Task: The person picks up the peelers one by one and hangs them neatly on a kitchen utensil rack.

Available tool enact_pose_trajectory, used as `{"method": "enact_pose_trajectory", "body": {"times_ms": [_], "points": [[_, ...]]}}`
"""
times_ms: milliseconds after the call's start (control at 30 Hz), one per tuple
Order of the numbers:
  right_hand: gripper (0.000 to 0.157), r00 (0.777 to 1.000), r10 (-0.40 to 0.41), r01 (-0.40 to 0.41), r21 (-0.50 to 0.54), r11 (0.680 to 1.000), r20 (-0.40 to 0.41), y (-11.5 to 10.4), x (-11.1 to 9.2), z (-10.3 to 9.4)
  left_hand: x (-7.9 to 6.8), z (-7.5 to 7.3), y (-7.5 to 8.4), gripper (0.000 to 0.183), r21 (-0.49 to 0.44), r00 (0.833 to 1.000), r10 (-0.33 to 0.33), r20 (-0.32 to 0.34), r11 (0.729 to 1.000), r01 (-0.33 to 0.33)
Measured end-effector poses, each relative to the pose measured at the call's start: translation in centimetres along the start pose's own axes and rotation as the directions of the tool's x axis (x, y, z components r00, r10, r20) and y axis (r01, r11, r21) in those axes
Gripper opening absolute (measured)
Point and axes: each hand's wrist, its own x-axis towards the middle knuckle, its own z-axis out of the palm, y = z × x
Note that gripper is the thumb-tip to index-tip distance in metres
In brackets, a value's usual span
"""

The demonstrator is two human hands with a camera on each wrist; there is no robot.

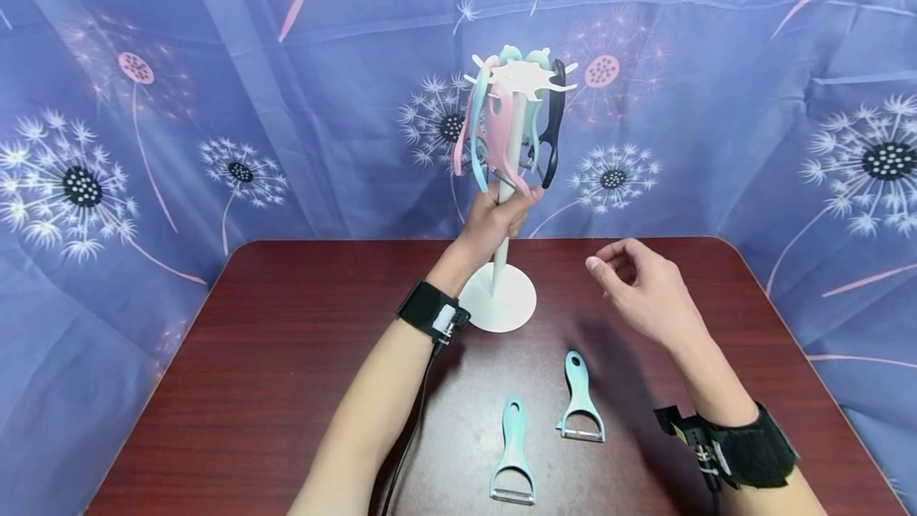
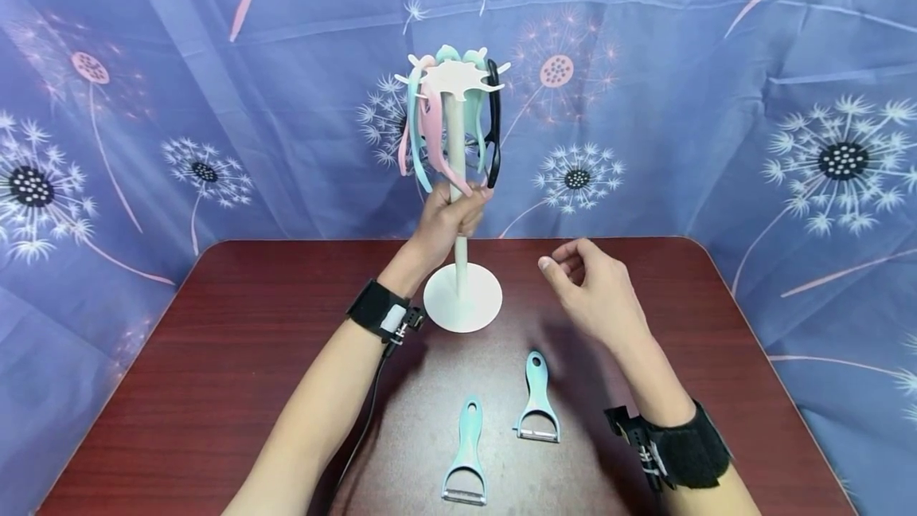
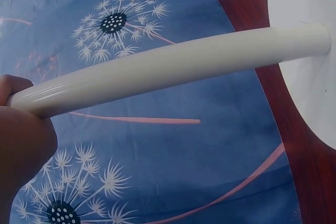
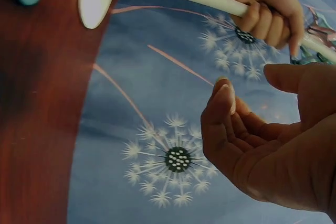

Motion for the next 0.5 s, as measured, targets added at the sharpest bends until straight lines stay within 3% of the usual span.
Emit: {"method": "enact_pose_trajectory", "body": {"times_ms": [233, 500], "points": [[0.048, 0.992, 0.069, -0.065, -0.043, 0.997, 0.103, 0.8, -1.5, 1.4, 0.0, -0.1, 0.1, 0.044, 0.003, 1.000, 0.002, 0.011, 1.000, -0.002], [0.050, 0.989, 0.050, -0.034, -0.116, 0.993, 0.137, 1.6, -3.2, 3.1, 0.0, -0.1, 0.1, 0.043, 0.004, 1.000, 0.019, 0.023, 1.000, -0.019]]}}
